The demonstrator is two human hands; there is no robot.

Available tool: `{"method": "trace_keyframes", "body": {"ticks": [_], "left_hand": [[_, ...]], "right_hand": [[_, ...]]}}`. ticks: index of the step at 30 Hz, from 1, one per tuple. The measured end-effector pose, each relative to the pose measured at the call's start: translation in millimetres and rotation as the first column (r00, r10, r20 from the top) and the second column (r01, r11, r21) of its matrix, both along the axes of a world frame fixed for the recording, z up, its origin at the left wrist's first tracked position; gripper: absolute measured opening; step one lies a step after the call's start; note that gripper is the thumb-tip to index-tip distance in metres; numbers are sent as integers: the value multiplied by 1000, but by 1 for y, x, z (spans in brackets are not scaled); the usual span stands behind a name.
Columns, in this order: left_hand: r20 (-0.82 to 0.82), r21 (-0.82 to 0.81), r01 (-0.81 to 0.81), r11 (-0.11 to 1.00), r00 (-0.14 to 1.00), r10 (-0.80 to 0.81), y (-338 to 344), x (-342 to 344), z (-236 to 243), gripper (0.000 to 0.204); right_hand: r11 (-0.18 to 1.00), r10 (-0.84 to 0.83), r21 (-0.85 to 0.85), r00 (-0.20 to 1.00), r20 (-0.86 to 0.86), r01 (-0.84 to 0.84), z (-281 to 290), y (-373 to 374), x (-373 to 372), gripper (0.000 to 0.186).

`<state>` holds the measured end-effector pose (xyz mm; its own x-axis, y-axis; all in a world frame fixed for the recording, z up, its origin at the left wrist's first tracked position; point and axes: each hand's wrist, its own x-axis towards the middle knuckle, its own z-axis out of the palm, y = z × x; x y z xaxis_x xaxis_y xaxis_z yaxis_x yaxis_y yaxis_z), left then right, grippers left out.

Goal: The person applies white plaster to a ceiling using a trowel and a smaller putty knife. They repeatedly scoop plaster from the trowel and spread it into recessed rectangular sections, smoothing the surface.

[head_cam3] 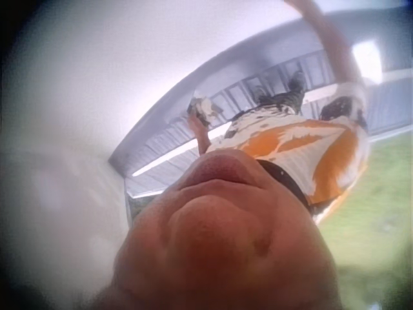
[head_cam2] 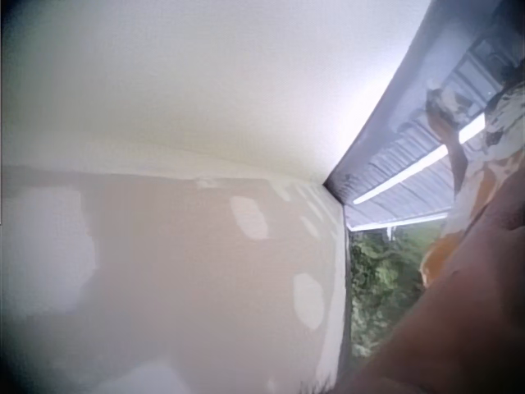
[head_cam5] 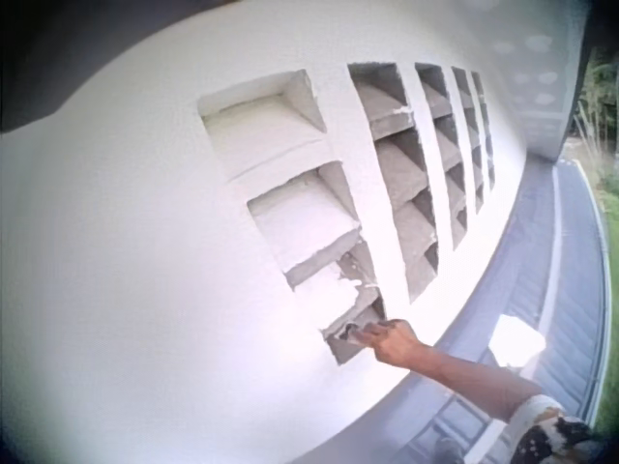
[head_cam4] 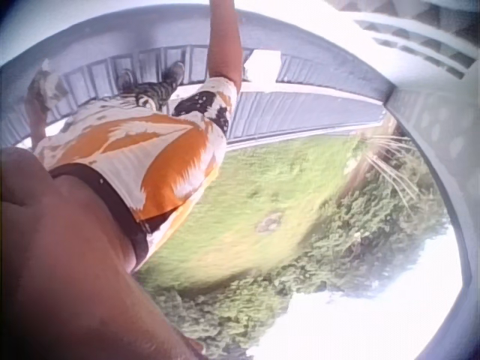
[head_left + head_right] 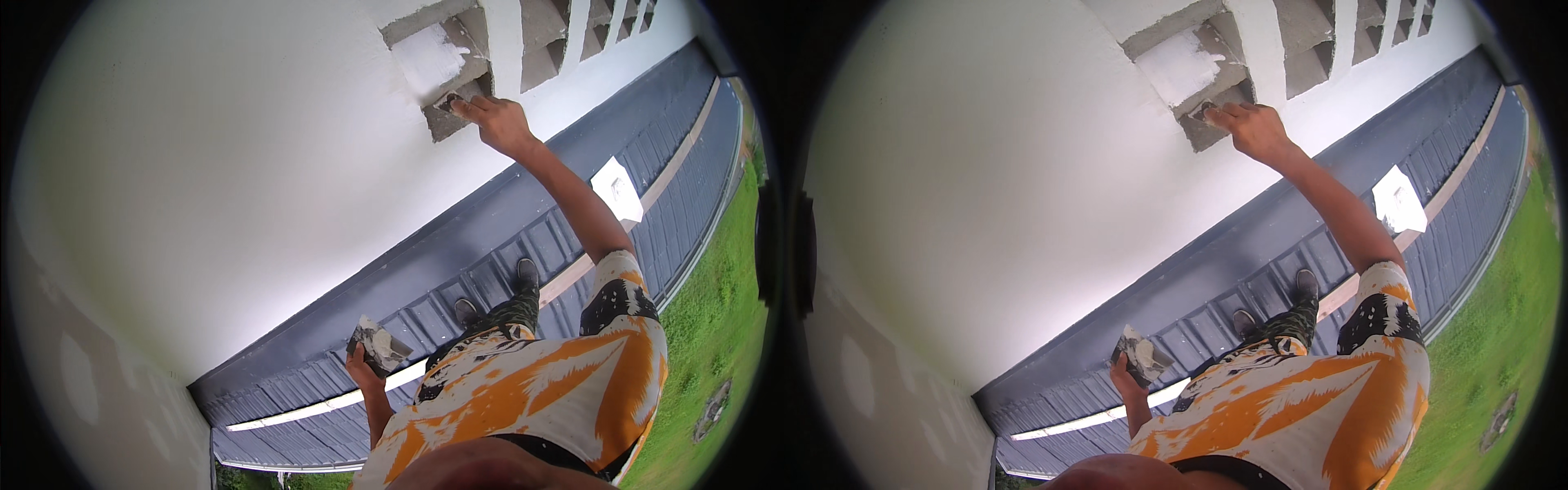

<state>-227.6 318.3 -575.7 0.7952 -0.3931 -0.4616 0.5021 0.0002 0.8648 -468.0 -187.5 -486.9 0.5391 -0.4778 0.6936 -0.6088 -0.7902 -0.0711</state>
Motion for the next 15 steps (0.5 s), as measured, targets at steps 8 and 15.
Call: {"method": "trace_keyframes", "body": {"ticks": [8,15], "left_hand": [[64,-13,73,997,995,-72,-3,11,-3,31],[57,-18,90,996,994,-88,2,10,-14,31]], "right_hand": [[972,-232,14,945,232,236,35,-42,22,47],[935,-346,125,929,135,330,28,-54,48,50]]}}
